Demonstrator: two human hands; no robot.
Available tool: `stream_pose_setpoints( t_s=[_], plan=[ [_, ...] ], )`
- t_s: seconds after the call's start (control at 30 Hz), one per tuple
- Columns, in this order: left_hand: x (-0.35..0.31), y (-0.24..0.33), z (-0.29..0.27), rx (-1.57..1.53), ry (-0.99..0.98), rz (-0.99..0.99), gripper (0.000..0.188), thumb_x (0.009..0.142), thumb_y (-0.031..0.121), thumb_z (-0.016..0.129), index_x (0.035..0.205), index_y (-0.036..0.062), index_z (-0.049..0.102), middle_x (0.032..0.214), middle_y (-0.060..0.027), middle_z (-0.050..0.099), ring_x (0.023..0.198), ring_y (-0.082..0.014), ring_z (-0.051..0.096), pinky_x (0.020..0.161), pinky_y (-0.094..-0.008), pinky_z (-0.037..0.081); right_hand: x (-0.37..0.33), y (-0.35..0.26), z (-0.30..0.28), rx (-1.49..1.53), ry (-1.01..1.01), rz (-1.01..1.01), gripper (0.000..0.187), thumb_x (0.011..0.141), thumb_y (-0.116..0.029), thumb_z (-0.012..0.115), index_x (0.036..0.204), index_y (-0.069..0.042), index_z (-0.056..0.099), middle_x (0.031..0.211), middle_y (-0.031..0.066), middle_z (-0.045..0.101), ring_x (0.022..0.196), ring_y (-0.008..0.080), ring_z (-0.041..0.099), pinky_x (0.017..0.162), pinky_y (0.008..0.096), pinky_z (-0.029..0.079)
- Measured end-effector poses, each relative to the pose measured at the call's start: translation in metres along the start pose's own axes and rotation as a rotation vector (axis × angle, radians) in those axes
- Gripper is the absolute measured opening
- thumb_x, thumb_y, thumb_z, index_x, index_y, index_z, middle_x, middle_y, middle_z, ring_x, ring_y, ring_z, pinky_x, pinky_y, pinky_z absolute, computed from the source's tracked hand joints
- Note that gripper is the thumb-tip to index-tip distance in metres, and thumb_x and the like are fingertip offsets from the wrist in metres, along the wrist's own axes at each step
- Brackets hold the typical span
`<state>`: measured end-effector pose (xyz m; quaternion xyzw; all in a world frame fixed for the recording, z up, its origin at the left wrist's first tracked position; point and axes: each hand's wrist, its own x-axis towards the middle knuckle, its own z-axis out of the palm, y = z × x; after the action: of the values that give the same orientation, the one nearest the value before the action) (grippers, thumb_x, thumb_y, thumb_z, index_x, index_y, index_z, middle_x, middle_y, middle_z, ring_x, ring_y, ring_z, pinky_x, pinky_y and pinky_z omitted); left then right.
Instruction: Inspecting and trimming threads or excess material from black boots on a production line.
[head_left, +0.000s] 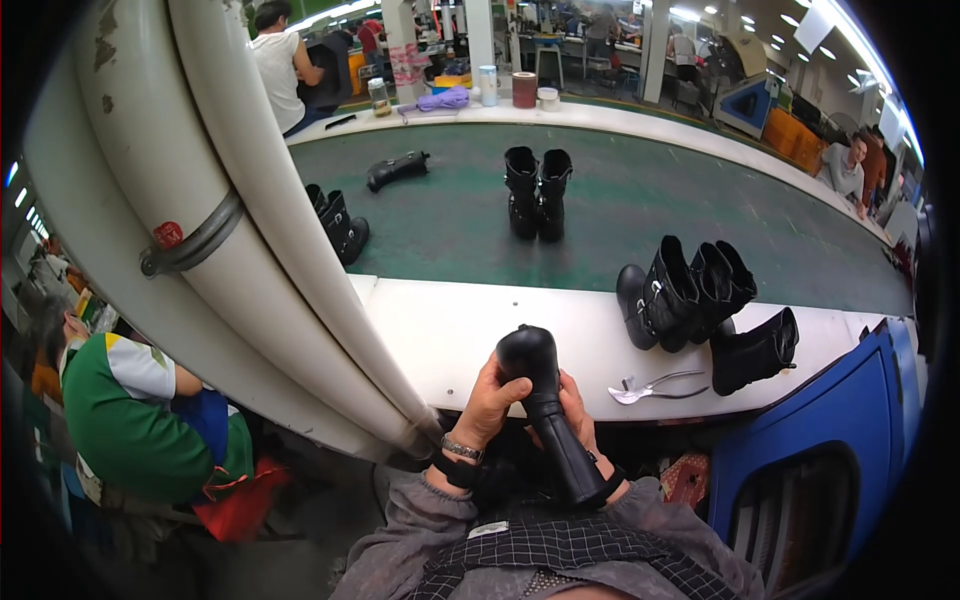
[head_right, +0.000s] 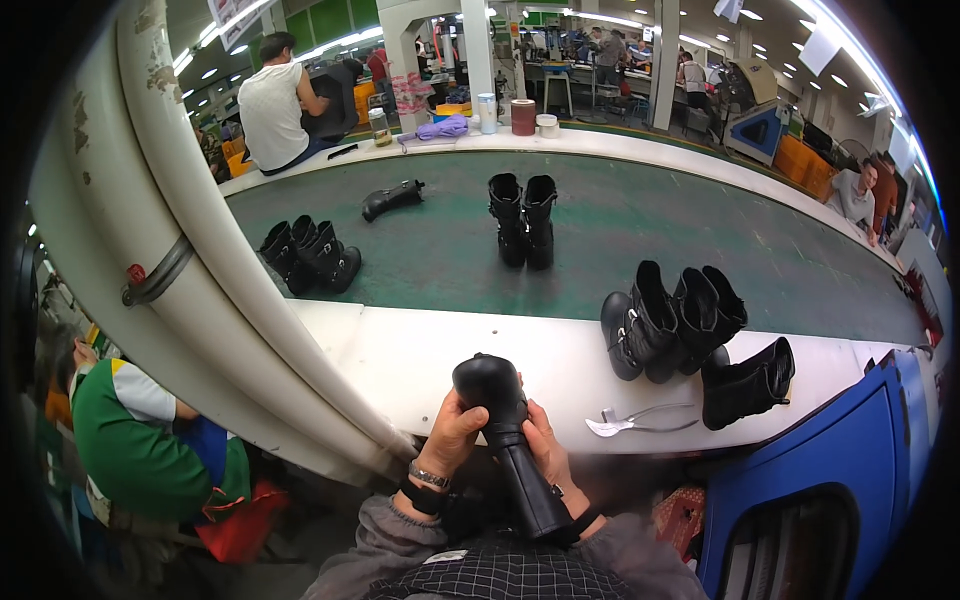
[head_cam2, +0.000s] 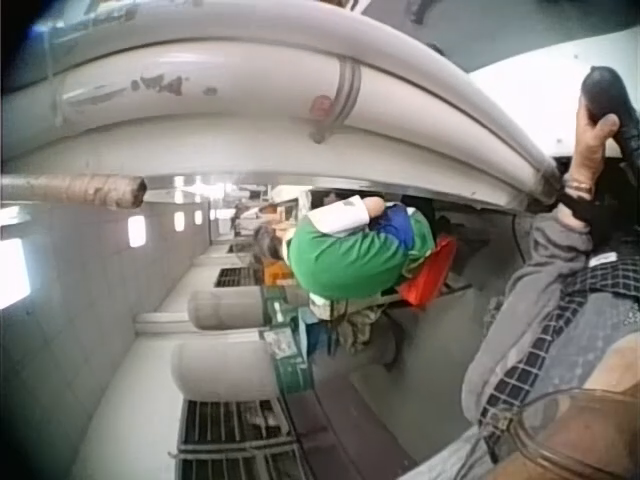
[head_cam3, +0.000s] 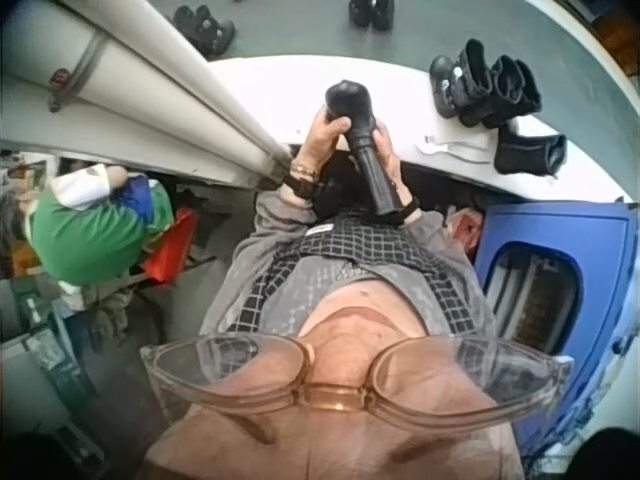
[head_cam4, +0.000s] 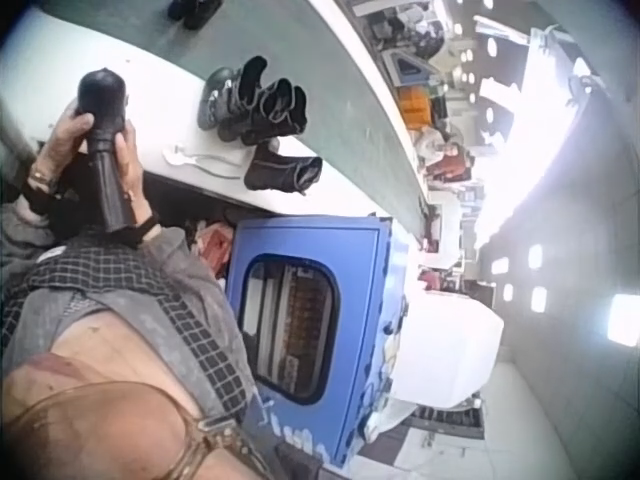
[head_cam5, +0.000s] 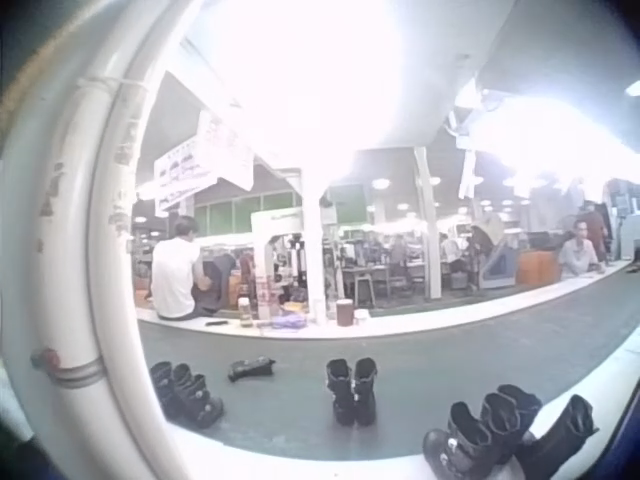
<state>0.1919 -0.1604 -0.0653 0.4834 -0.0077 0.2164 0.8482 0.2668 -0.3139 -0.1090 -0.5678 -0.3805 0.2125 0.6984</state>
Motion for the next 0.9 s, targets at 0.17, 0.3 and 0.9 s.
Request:
stream_pose_setpoints(
  t_s=[0.17, 0.3, 0.9],
  plan=[
    [0.003, -0.005, 0.001, 0.011, -0.025, -0.040, 0.069, 0.077, 0.025, 0.079, 0.134, 0.0038, 0.047, 0.120, -0.0077, 0.059, 0.113, -0.0199, 0.056, 0.102, -0.0353, 0.040, 0.005, 0.013, -0.003, 0.865, 0.103, 0.388, 0.066, 0.083, -0.007, 0.068, 0.140, -0.013, 0.035, 0.116, 0.0137, 0.057, 0.088, 0.0239, 0.066, 0.068, 0.0327, 0.058],
    [0.004, -0.010, -0.004, -0.033, 0.015, -0.057, 0.062, 0.079, 0.022, 0.073, 0.132, 0.0029, 0.049, 0.119, -0.0083, 0.060, 0.111, -0.0198, 0.057, 0.101, -0.0341, 0.041, 0.007, 0.025, -0.002, -0.679, 0.160, -0.579, 0.058, 0.084, -0.009, 0.066, 0.135, -0.007, 0.039, 0.125, 0.0242, 0.055, 0.085, 0.0301, 0.067, 0.069, 0.0350, 0.057],
    [0.019, -0.027, 0.031, 0.881, 0.009, 0.288, 0.108, 0.081, 0.074, 0.051, 0.152, -0.0005, 0.017, 0.157, -0.0249, 0.008, 0.146, -0.0353, 0.013, 0.117, -0.0446, 0.014, 0.031, -0.001, -0.021, -0.588, 0.139, -0.330, 0.071, 0.078, -0.019, 0.076, 0.138, -0.002, 0.043, 0.130, 0.0189, 0.055, 0.113, 0.0319, 0.060, 0.091, 0.0378, 0.050]
  ],
)
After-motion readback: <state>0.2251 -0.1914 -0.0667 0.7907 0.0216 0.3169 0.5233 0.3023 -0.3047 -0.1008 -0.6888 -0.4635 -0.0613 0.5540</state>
